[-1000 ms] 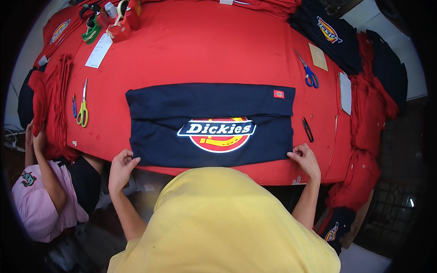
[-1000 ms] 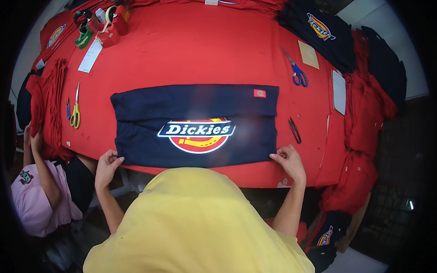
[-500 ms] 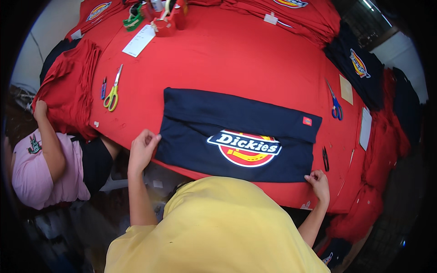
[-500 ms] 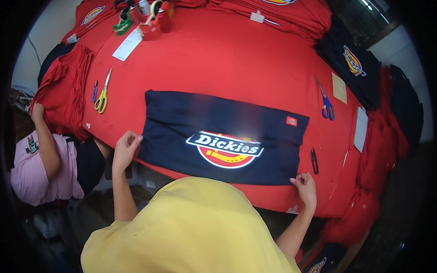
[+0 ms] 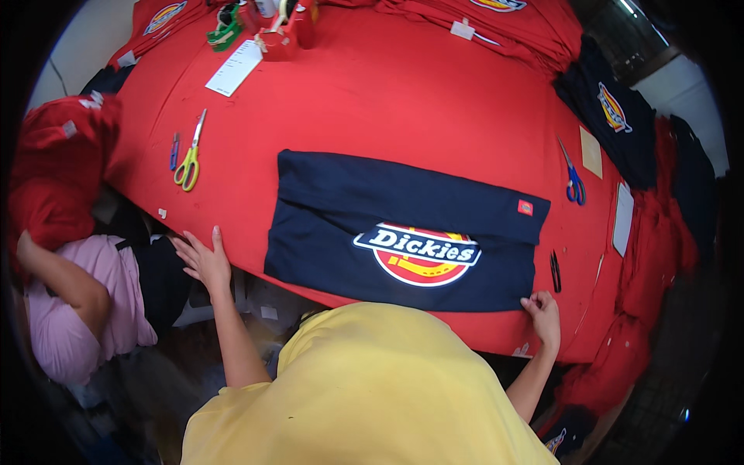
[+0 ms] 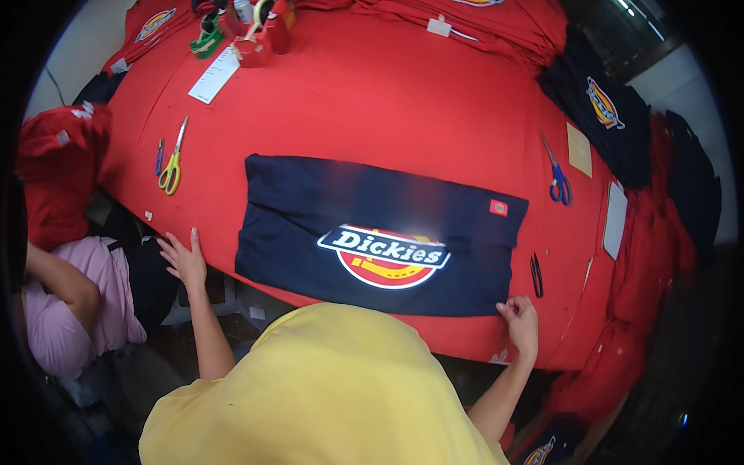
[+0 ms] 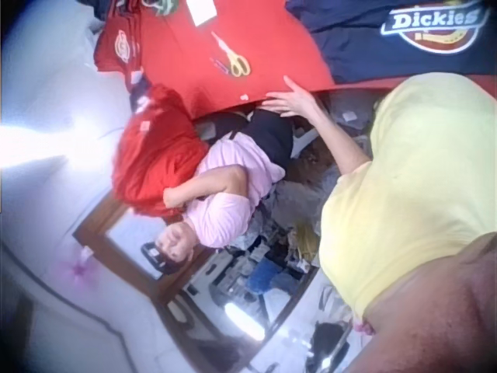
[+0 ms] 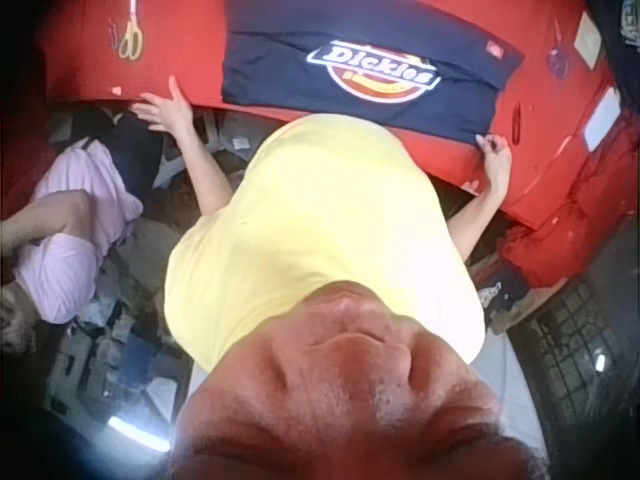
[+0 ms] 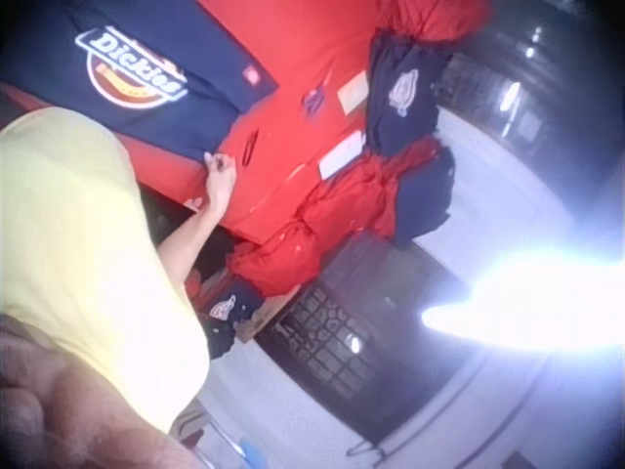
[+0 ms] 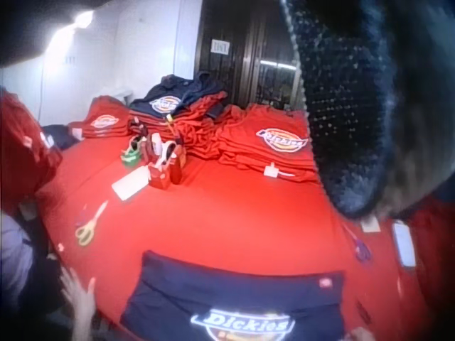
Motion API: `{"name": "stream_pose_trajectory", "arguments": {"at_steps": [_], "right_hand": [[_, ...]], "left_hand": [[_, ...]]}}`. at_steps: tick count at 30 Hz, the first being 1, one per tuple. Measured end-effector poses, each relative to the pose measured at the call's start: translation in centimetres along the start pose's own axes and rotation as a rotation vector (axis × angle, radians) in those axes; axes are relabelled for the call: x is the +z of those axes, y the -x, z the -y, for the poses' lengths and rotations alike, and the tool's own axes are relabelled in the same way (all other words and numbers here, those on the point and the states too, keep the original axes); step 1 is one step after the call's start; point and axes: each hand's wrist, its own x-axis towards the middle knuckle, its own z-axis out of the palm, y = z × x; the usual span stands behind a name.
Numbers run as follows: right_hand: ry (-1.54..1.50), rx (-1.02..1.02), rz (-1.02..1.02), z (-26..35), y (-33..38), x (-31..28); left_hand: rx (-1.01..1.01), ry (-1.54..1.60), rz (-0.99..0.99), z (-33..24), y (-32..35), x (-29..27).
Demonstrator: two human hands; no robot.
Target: The person spreads out, folds, and stacks shirts on a large table, then places the folded shirts into a plastic bag.
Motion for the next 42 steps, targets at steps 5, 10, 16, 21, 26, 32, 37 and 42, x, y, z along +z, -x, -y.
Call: {"name": "stream_pose_trajectory", "arguments": {"at_steps": [5,10,16,21,26,32,37,42], "right_hand": [[-0.069,0.121,0.053,-0.3,0.2,-0.4],[0.039,0.025,-0.045,4.6,2.1,-1.1],[-0.445,-0.797,0.660,14.3,5.4,-3.8],[-0.052,-0.889,0.755,15.0,6.6,-3.1],[-0.454,-0.687,0.657,16.3,6.7,-3.4],[-0.501,-1.152,1.102,18.3,4.2,-0.1],[-0.856,-0.858,1.273,15.2,3.0,4.8],[-0.519,-0.495,0.825,12.4,3.2,4.0]], "left_hand": [[0.460,0.700,0.138,-4.3,0.3,-4.3],[0.530,1.119,0.693,-10.5,3.9,-12.5],[1.730,1.562,1.768,-14.6,6.2,-18.3],[1.526,0.596,1.406,-13.7,7.8,-20.8],[1.237,0.624,0.992,-12.2,7.1,-20.6],[1.888,0.981,1.778,-16.3,10.2,-19.8],[1.435,1.094,1.995,-15.2,10.7,-16.0],[1.011,0.784,1.774,-11.6,8.8,-14.2]]}}
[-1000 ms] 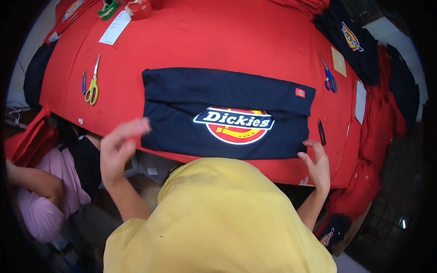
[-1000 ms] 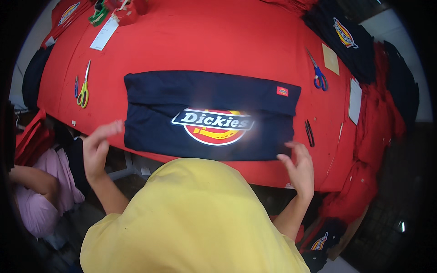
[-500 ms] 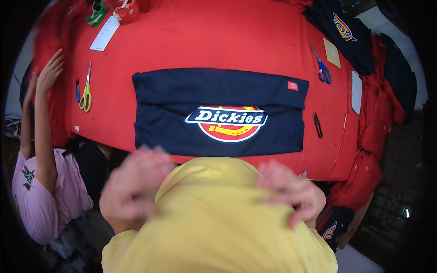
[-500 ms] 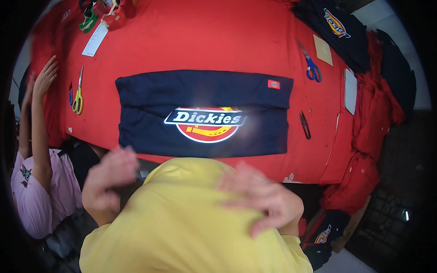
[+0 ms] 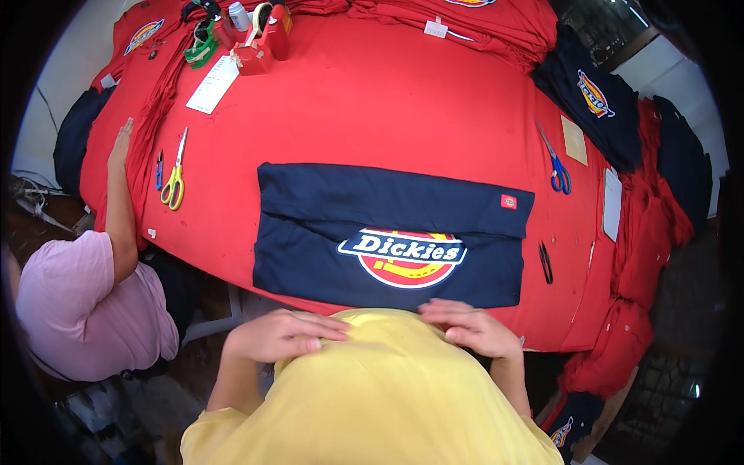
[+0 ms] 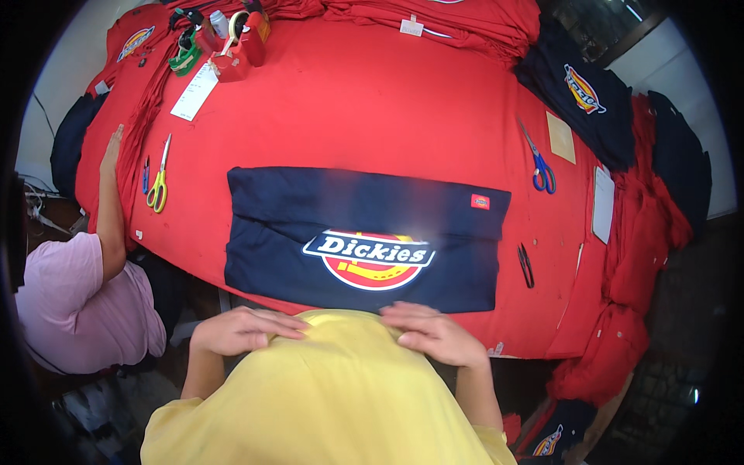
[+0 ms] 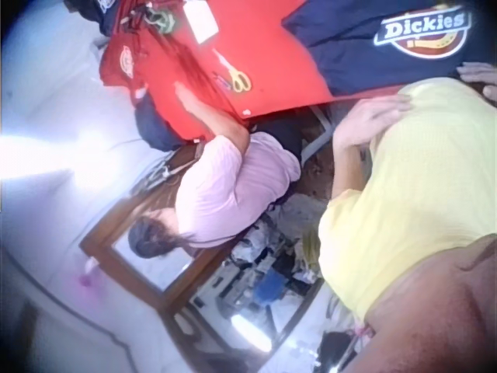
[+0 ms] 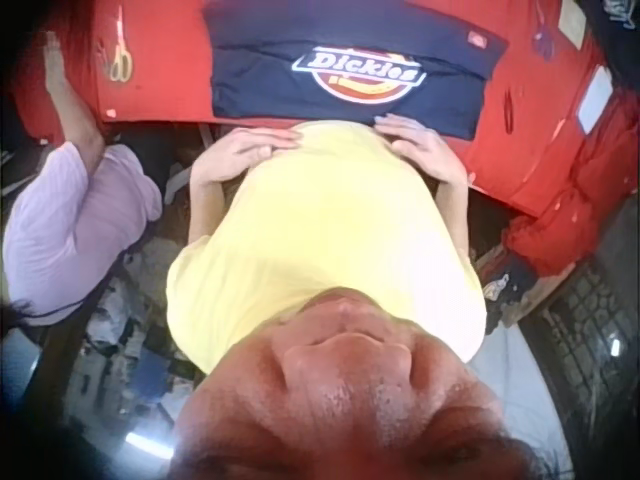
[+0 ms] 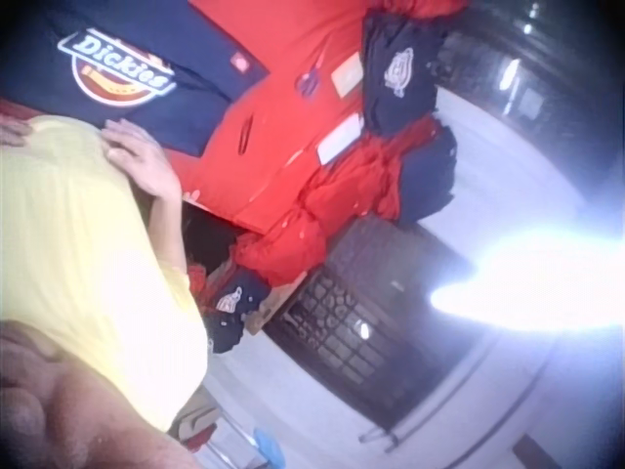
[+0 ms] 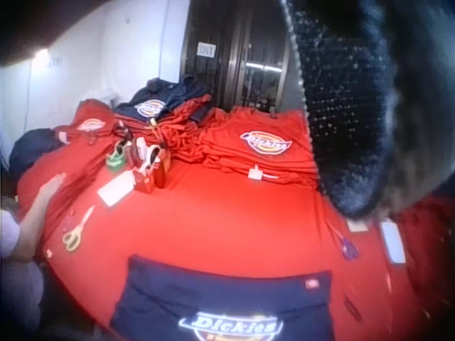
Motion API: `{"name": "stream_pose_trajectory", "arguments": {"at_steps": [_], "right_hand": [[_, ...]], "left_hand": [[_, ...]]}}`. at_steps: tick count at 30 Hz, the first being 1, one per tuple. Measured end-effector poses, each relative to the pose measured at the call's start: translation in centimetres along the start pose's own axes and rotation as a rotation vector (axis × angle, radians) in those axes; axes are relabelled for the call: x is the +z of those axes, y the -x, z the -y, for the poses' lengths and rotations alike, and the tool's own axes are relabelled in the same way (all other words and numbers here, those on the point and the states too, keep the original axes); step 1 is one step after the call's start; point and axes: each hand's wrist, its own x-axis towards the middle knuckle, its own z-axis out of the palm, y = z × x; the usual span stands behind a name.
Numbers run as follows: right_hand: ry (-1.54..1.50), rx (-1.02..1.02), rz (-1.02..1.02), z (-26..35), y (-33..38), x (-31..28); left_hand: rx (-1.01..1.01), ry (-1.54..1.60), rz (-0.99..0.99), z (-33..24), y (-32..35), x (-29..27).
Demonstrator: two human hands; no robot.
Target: The person spreads out, folds, and stacks shirts on a large table, then places the folded shirts into a plastic bag.
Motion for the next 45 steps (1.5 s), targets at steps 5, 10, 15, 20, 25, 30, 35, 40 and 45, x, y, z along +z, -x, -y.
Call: {"name": "stream_pose_trajectory", "arguments": {"at_steps": [5,10,15,20,25,30,35,40,45], "right_hand": [[0.244,0.568,-0.884,-2.2,5.5,-4.2],[0.759,0.684,-0.888,-4.7,5.4,-4.3],[-0.374,-0.122,-0.992,-2.9,4.8,-7.3],[-0.310,-0.651,-1.281,3.9,6.2,-10.7],[-0.315,-0.539,-1.264,5.5,9.8,-8.8],[-0.322,-0.888,-1.125,6.0,14.3,-8.6],[-0.396,-1.187,-0.821,6.7,17.0,-8.8],[-0.349,-1.200,-0.883,5.0,18.7,-10.5],[-0.264,-0.429,-1.163,5.2,15.7,-20.8]], "left_hand": [[-0.552,-0.311,-1.114,-0.2,3.0,-1.4],[-0.521,-0.766,-0.961,4.9,2.2,-1.4],[0.061,-0.113,-1.211,0.5,-1.1,-5.2],[0.526,-0.070,-1.370,-6.4,-1.0,-7.4],[0.717,0.001,-1.324,-6.8,3.7,-7.9],[0.971,0.002,-1.099,-8.8,8.0,-6.3],[1.146,0.051,-0.779,-9.7,7.2,-6.3],[0.995,-0.125,-0.874,-10.7,7.4,-7.3],[0.304,-0.338,-0.856,-17.6,-11.0,-9.8]]}}
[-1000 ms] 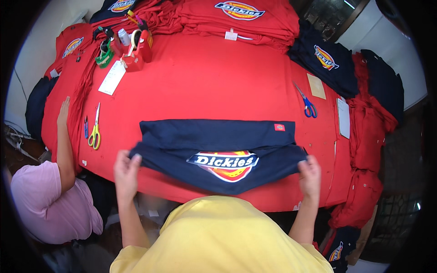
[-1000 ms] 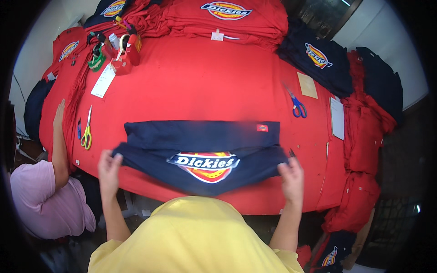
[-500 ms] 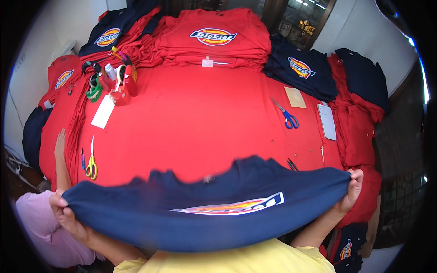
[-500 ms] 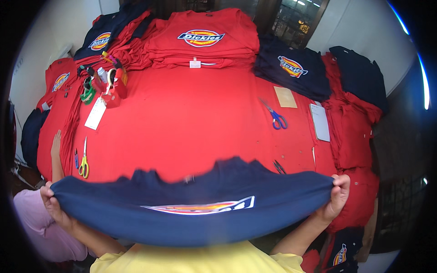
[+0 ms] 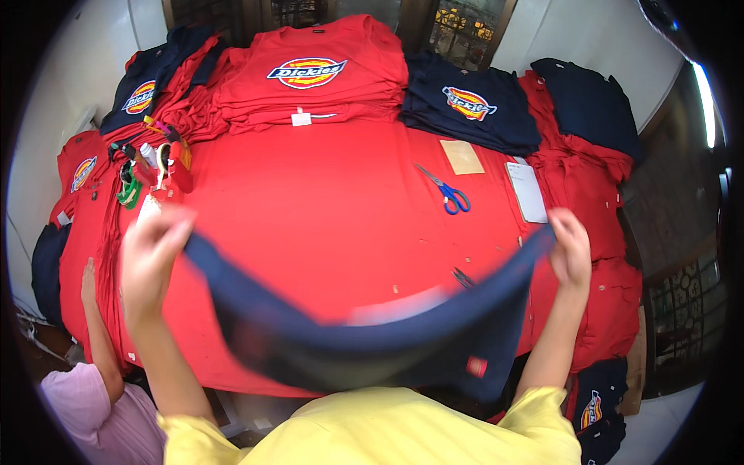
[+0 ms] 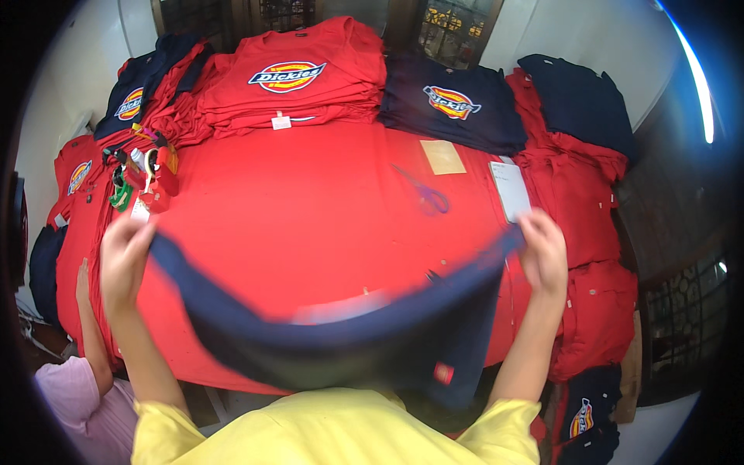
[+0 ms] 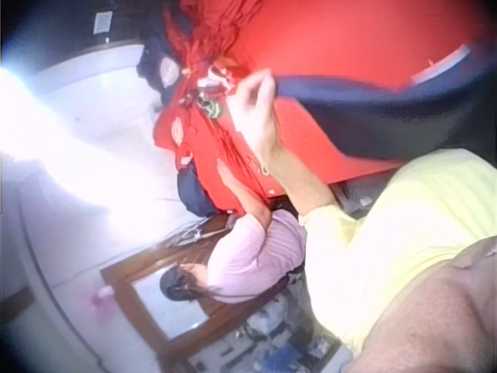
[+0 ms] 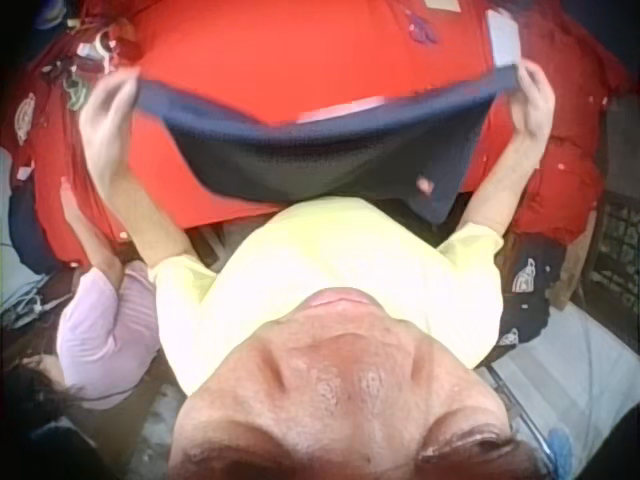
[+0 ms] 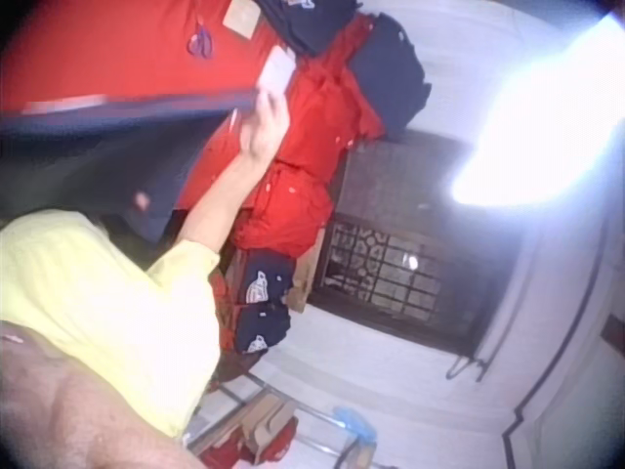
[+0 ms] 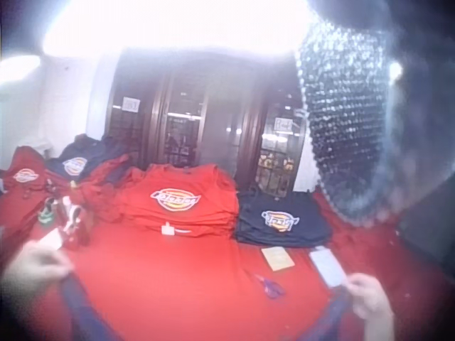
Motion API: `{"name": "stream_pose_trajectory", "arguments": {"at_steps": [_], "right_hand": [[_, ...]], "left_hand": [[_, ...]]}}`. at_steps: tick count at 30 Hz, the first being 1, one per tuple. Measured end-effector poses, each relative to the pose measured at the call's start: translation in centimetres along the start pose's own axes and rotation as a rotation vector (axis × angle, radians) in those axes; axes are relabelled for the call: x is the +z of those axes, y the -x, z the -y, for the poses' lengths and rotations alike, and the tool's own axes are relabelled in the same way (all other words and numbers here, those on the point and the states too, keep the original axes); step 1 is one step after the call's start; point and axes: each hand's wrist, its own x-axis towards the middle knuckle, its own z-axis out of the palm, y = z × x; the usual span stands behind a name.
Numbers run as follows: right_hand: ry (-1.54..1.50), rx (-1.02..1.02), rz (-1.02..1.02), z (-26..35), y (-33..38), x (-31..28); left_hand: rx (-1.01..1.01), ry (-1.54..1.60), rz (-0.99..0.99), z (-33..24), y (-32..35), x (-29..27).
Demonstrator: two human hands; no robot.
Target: The person spreads out, folds, and stacks shirts on a large table, then places the folded shirts into a plastic bag.
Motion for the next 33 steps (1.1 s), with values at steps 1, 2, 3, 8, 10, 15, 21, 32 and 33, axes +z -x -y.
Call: {"name": "stream_pose_trajectory", "arguments": {"at_steps": [1,2,3,8,10,15,21,32,33], "right_hand": [[0.000,0.023,0.018,-0.1,-3.9,-1.1],[0.040,-0.045,0.017,1.1,-7.6,-3.7],[0.056,-0.142,-0.079,3.1,-11.3,-6.1],[-0.009,-0.469,-0.305,14.3,-25.3,-11.4],[0.052,-0.411,-0.338,15.3,-28.8,-13.8],[0.238,-0.226,-0.257,7.3,-35.0,-18.6],[0.629,-0.075,-0.038,-10.5,-30.1,-19.7],[0.875,-0.271,0.268,-21.2,-12.5,-3.1],[0.886,-0.301,0.261,-21.4,-12.1,-1.9]], "left_hand": [[0.108,0.055,0.050,-0.3,-4.0,2.0],[0.133,0.033,0.068,-2.1,-7.8,4.2],[0.250,0.031,-0.015,-4.0,-11.1,6.3],[0.558,0.224,-0.091,-11.3,-26.6,13.0],[0.453,0.388,-0.158,-13.8,-29.0,19.2],[0.273,0.105,-0.023,-8.5,-32.7,28.4],[0.289,-0.257,-0.063,3.0,-17.1,34.1],[-0.918,-1.207,-0.832,10.4,58.0,10.0],[-1.151,-1.194,-0.728,9.2,62.1,11.1]]}}
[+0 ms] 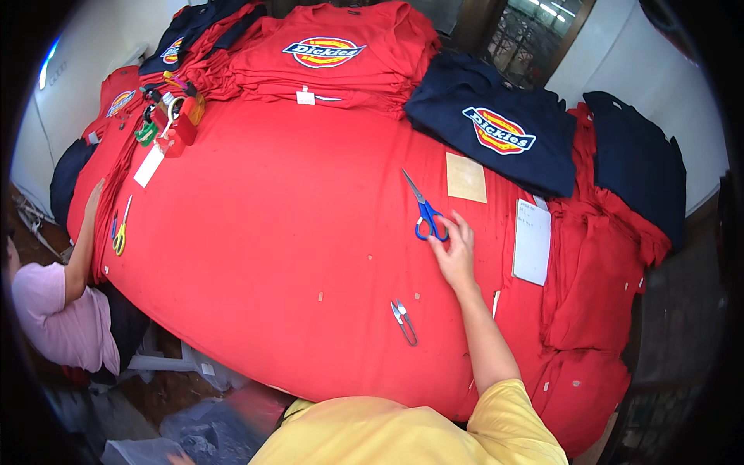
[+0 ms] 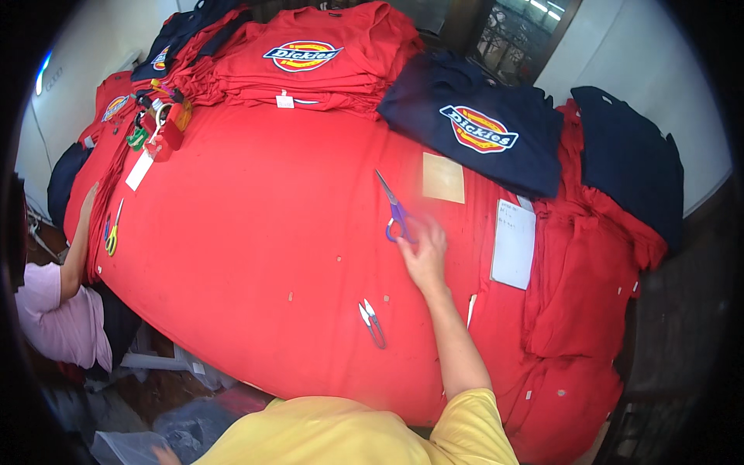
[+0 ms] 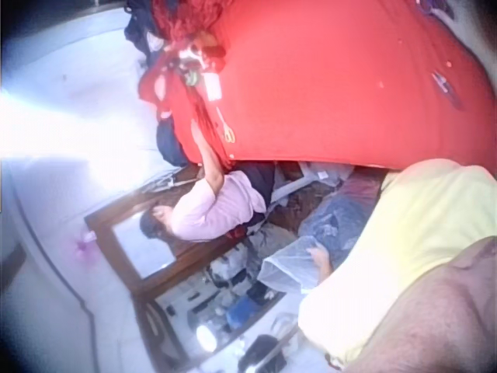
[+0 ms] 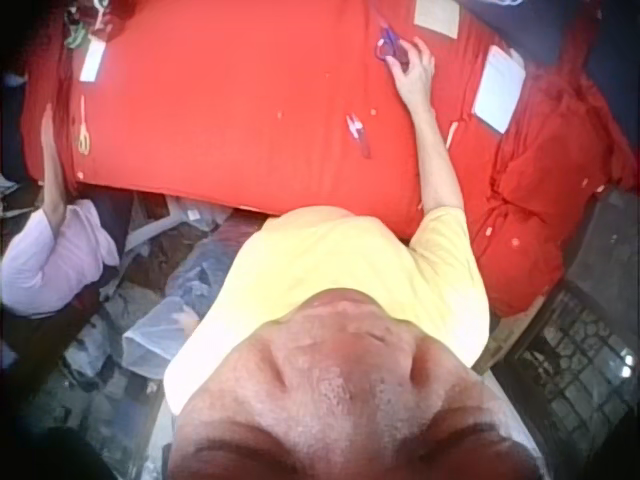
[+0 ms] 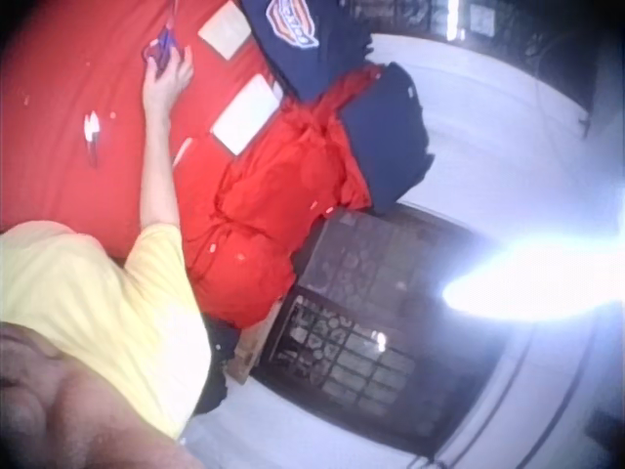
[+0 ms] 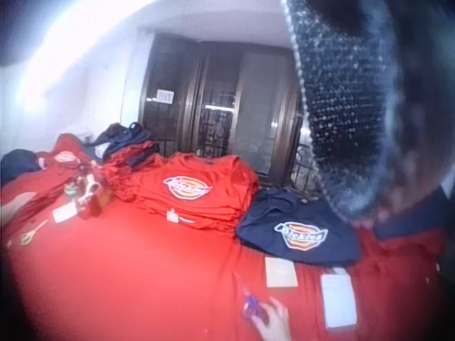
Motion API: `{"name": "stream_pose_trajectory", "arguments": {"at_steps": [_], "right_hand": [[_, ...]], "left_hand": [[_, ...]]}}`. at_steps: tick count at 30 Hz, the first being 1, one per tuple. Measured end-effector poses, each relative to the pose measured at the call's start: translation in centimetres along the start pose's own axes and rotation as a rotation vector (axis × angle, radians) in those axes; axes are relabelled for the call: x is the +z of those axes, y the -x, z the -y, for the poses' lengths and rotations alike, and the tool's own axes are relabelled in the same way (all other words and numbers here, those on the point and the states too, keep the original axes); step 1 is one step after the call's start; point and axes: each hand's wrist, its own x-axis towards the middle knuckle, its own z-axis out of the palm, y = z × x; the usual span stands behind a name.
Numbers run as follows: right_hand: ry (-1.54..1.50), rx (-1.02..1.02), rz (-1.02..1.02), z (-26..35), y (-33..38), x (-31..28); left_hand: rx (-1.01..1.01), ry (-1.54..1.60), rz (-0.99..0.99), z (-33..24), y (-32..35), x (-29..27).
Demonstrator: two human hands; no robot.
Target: The person spreads out, folds, and stacks shirts on a large table, then places the folded shirts into a plastic bag.
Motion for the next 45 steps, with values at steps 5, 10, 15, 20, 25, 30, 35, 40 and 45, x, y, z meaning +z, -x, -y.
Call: {"name": "stream_pose_trajectory", "arguments": {"at_steps": [5,10,15,20,25,30,35,40,45], "right_hand": [[0.228,-0.062,-0.070,1.0,0.4,3.2],[0.269,-0.016,-0.019,0.6,0.3,3.7],[0.412,-0.021,-0.028,0.8,0.3,3.8],[0.286,0.012,-0.073,0.9,0.2,3.4],[0.258,0.021,-0.231,-0.8,2.3,-1.6],[0.440,0.187,-0.529,-8.6,4.6,-9.2],[0.404,0.317,-0.386,-13.6,5.0,-11.8],[0.504,0.308,-0.252,-15.3,6.2,-10.9],[0.461,0.318,-0.247,-15.3,5.9,-10.8]], "left_hand": [[-0.197,-0.341,0.633,1.1,5.7,0.0],[0.057,-0.537,0.955,-1.7,3.6,0.8],[0.686,-0.737,0.991,-14.7,-2.2,1.3],[0.839,0.335,0.257,-37.1,-2.2,-3.7],[0.934,0.637,0.147,-48.2,0.9,-2.8],[0.907,0.583,0.155,-55.4,2.5,-0.9],[0.847,0.291,0.067,-58.9,5.4,1.8],[0.820,0.303,0.093,-58.9,5.6,1.7],[0.806,0.329,0.084,-58.7,5.6,1.5]]}}
